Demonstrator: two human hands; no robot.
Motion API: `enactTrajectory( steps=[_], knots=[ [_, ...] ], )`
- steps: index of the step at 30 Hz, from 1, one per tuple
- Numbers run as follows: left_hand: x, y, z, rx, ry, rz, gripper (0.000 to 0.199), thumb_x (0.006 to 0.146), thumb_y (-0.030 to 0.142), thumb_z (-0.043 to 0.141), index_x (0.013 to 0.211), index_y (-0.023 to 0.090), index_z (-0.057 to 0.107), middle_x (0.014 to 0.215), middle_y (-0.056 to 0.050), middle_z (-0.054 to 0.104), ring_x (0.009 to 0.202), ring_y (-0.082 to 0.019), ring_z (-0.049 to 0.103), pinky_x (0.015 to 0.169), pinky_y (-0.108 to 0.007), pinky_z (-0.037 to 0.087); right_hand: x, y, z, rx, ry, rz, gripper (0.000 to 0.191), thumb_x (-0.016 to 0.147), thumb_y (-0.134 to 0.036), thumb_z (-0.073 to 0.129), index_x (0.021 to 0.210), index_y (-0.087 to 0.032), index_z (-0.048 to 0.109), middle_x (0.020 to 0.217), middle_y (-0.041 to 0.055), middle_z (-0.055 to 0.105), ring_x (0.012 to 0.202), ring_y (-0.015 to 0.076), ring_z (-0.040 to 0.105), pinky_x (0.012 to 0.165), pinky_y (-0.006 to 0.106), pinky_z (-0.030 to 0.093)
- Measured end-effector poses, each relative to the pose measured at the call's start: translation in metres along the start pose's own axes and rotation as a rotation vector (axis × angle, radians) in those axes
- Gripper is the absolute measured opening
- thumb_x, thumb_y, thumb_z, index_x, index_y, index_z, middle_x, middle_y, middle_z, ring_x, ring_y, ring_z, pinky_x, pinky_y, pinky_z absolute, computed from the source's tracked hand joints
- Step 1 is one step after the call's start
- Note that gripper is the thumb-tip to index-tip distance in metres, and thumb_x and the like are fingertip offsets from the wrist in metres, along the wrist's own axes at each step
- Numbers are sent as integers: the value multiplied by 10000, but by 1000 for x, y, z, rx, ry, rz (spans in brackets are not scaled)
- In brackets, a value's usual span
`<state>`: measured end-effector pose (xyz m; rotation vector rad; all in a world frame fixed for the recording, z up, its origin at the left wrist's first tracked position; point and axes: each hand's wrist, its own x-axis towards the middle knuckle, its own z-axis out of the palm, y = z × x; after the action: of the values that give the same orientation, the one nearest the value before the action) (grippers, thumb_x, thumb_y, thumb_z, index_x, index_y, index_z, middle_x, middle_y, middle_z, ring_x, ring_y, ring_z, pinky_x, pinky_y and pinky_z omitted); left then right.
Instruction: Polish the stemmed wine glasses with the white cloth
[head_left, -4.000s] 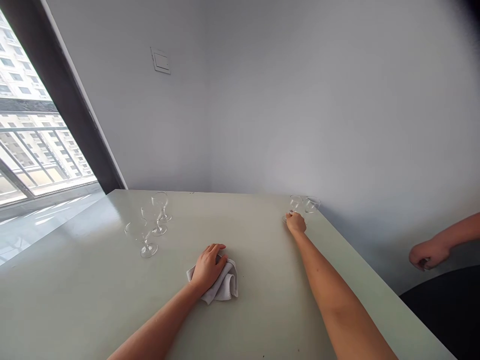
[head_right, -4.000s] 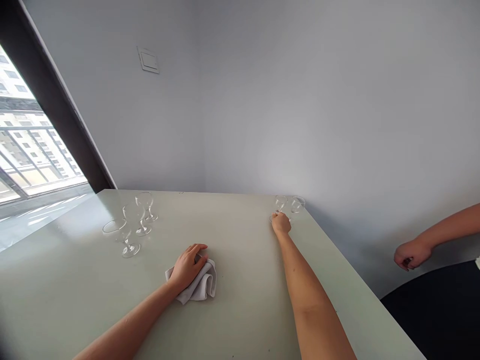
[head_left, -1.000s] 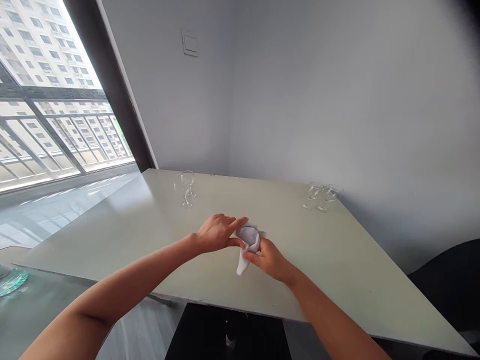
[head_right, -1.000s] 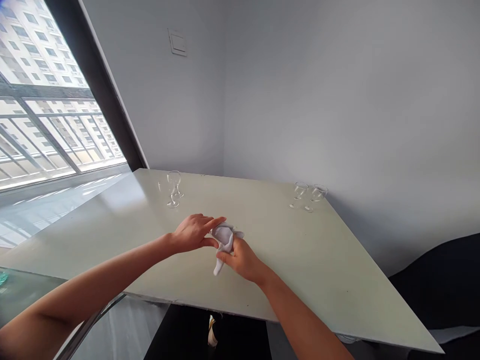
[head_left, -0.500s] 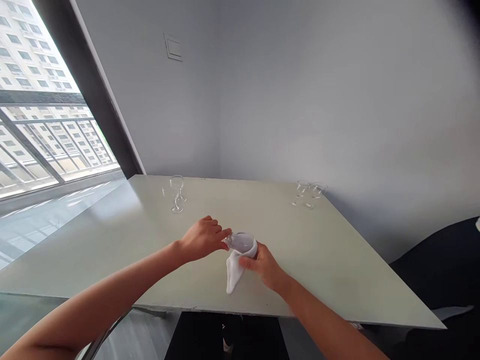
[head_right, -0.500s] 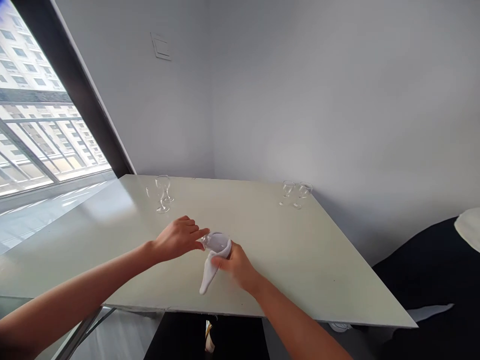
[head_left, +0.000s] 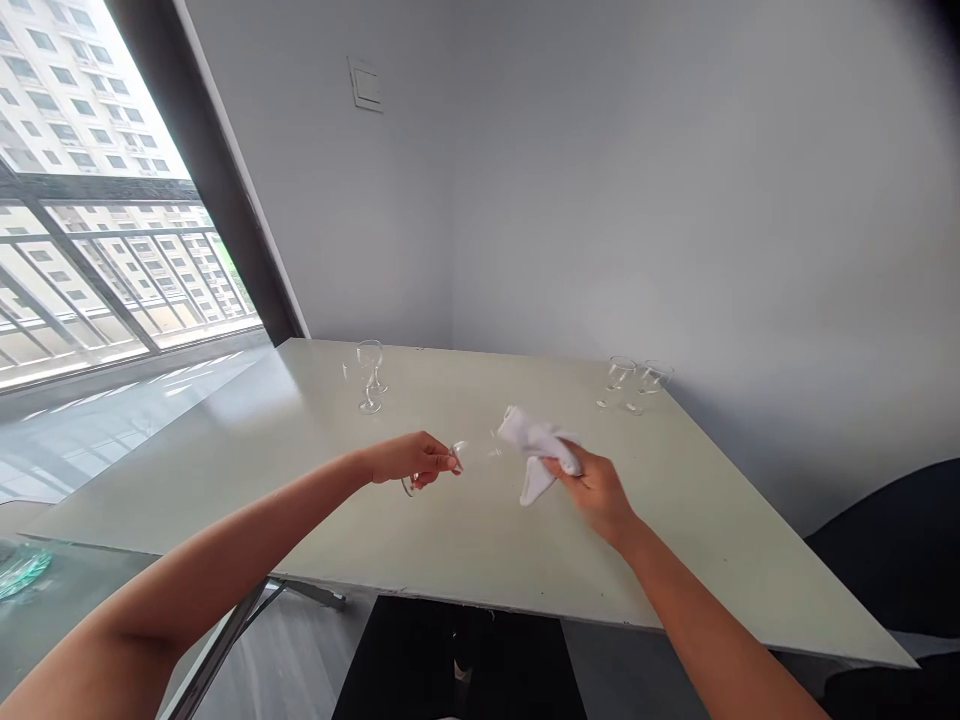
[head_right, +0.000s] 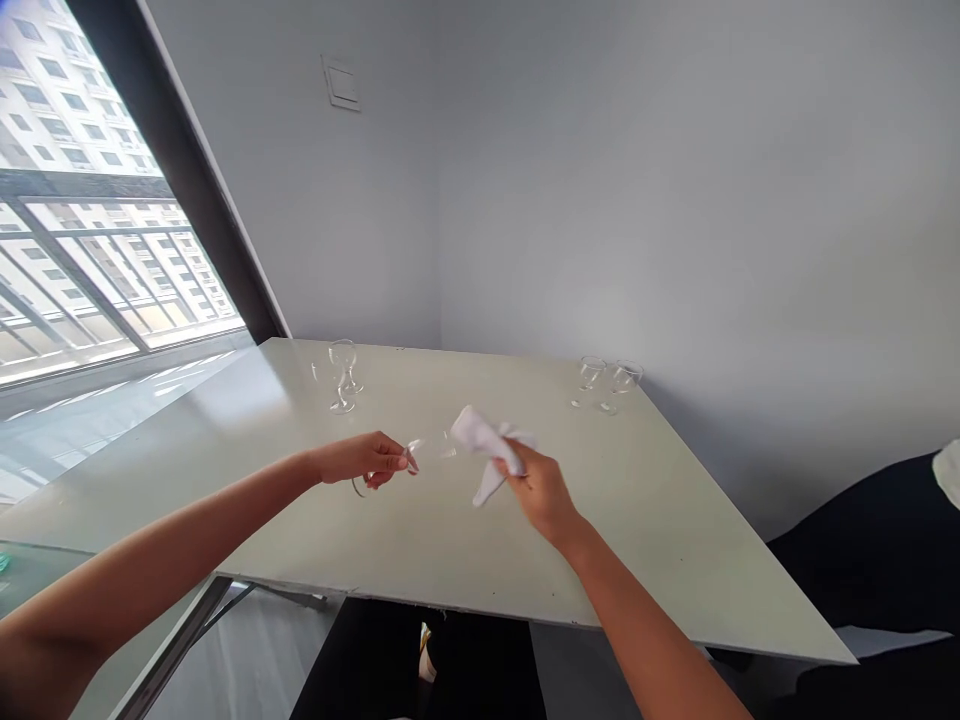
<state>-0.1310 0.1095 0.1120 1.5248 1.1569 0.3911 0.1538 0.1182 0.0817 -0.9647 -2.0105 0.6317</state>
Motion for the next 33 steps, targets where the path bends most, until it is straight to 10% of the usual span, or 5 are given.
enactTrajectory(
  steps=[8,16,21,29,33],
  knots=[
    [16,1,31,721,379,153,179,730,316,549,613,205,625,556,-17,570,560,-173,548,552,-263,395,10,-37,37,-460,-193,-491,462,844,-441,426,1234,-198,474,1279,91,478,1240,297,288,946,466,294],
    [13,15,47,959,545,259,324,850,401,399,1066,228,568,694,-21,644,674,-178,598,588,-248,379,49,-14,35,542,2,200,327,836,-440,418,777,-186,615,668,3,576,595,136,521,546,263,413],
    [32,13,63,773,676,226,247,872,343,355,975,213,539,622,10,575,580,-143,540,519,-224,327,47,-13,63,1186,361,496,339,761,-523,492,790,-199,585,733,16,589,710,179,563,608,298,456],
    [59,11,97,646,1117,332,314,859,227,354,1139,184,491,1113,-118,505,978,-217,483,841,-370,377,29,-29,100,1121,234,428,298,769,-461,535,932,-214,573,829,16,605,756,148,553,616,246,430],
    [48,13,87,329,894,405,370,832,242,424,1201,236,457,1311,-83,408,1174,-262,376,960,-446,291,32,-16,87,1178,147,496,295,731,-466,581,786,-176,583,651,-4,559,612,126,506,553,244,398]
  ],
)
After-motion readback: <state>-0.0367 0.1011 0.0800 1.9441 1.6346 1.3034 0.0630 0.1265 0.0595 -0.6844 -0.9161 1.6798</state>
